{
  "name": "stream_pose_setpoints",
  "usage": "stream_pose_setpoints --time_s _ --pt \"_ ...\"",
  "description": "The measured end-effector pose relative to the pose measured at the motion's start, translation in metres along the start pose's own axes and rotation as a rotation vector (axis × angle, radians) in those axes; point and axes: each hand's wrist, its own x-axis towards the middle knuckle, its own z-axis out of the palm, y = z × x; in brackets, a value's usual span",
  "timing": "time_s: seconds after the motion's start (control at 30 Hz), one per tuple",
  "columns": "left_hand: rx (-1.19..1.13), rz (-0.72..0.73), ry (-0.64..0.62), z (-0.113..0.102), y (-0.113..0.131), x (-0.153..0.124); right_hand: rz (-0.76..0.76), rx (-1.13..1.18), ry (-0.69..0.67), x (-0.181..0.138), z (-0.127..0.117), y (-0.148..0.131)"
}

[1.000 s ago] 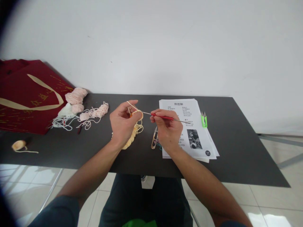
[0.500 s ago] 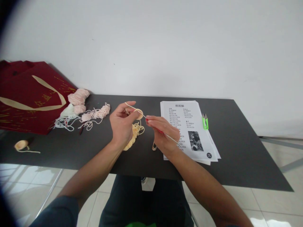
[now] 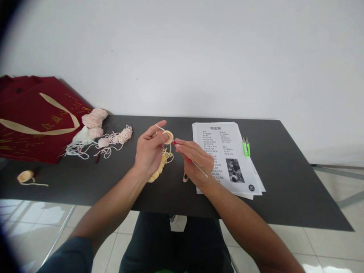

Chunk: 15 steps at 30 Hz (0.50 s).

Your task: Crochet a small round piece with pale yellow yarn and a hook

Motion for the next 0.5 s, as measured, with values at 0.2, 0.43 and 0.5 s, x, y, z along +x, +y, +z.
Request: stream_pose_setpoints --time_s 0.2,0.43,0.5 --pt "-0.11 -0.163 -0.074 -0.004 0.005 0.005 0.167 0.132 0.04 0.002 0.004 -0.002" --pt "0.047 -0.083 -0.087 -0.004 0.004 0.006 0.445 0.469 0.101 0.024 -0.001 0.005" --pt "0.1 -0.041 -0.066 -0.005 0.002 0.006 0.405 0.423 0.106 0.028 -0.005 0.005"
